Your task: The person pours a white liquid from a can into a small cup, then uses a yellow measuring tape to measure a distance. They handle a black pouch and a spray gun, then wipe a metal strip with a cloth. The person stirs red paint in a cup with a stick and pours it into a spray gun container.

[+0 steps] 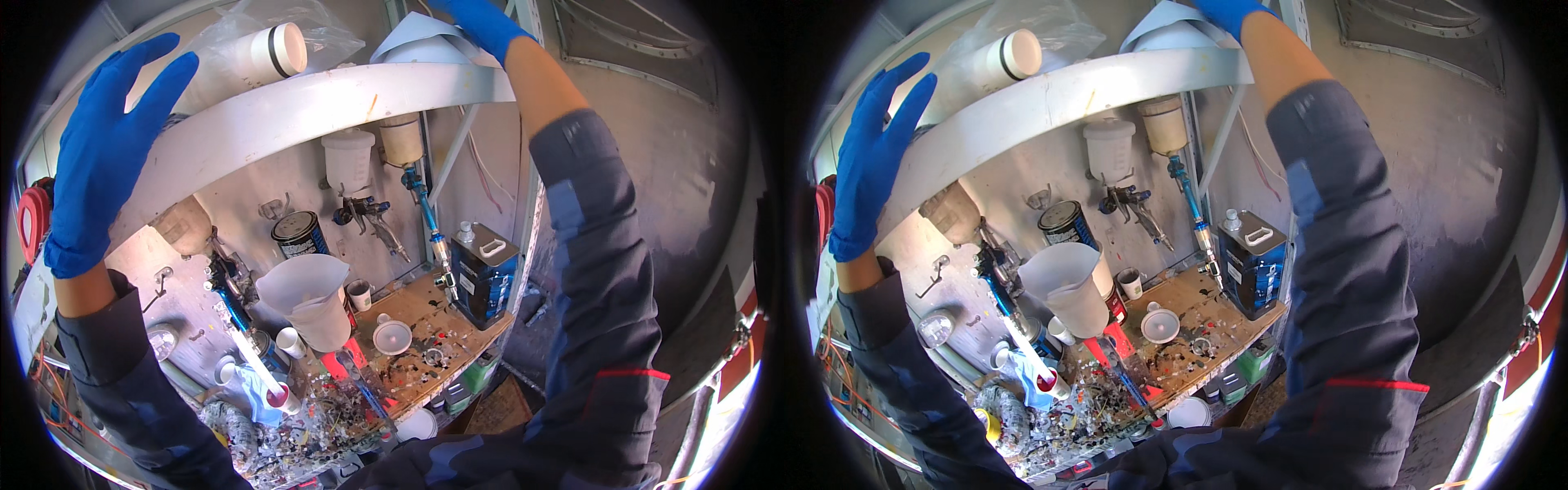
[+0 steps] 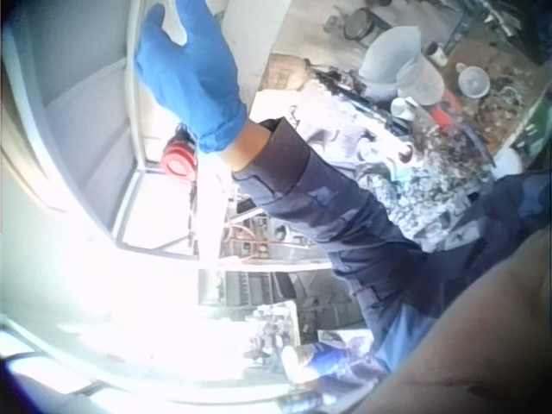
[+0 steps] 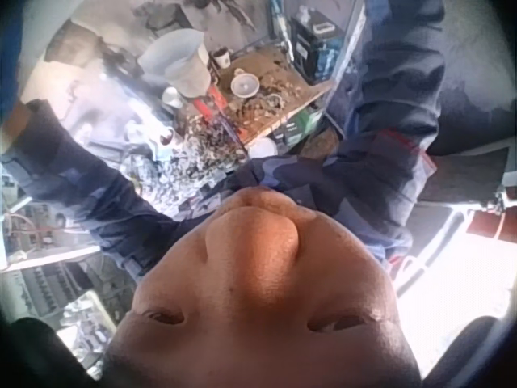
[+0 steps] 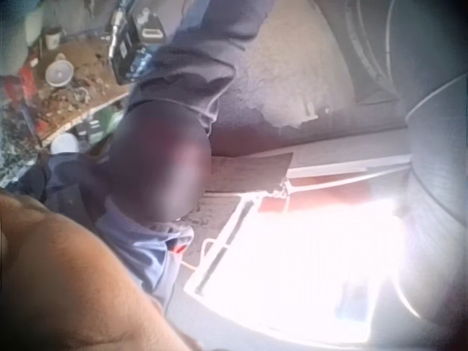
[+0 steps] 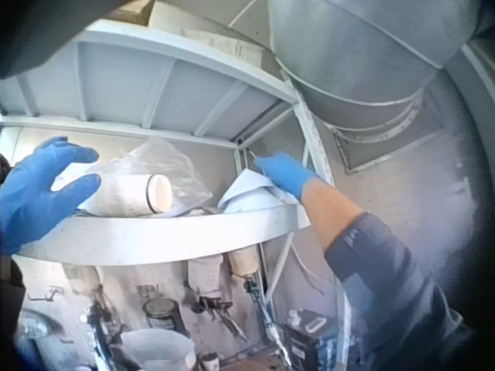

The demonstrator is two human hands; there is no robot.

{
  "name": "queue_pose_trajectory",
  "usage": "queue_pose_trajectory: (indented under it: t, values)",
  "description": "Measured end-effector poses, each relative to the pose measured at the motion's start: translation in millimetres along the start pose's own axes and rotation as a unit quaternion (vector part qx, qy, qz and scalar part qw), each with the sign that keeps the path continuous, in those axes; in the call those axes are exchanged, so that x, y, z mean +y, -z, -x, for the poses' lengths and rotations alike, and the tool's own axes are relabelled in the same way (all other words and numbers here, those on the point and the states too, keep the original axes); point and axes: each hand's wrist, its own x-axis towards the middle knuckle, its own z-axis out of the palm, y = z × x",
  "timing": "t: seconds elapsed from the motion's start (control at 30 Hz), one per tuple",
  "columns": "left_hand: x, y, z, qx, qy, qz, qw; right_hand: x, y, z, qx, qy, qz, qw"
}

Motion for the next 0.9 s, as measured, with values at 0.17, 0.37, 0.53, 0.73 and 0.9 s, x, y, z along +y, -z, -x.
queue_pose_trajectory:
  t: [0.17, 0.37, 0.53, 0.73, 0.9]
  values:
    - [6.7, -2.8, -0.6, -0.008, 0.177, 0.126, 0.976, 1.8, 3.0, -3.6, -0.084, 0.035, -0.036, 0.995]
    - [12.9, -2.2, 1.1, 0.005, 0.139, 0.058, 0.989, -10.9, -15.8, 3.1, -0.092, 0.145, -0.131, 0.976]
    - [11.3, -1.0, 1.8, -0.015, 0.152, 0.053, 0.987, -11.5, -8.1, 11.1, -0.142, 0.160, -0.091, 0.973]
    - [7.3, -1.5, -0.4, -0.022, 0.171, 0.102, 0.980, -14.0, 2.0, 28.5, -0.134, 0.178, 0.104, 0.969]
    - [-1.2, 6.9, 4.8, 0.033, 0.046, -0.007, 0.998, -5.7, -7.2, 43.4, -0.042, 0.199, 0.147, 0.968]
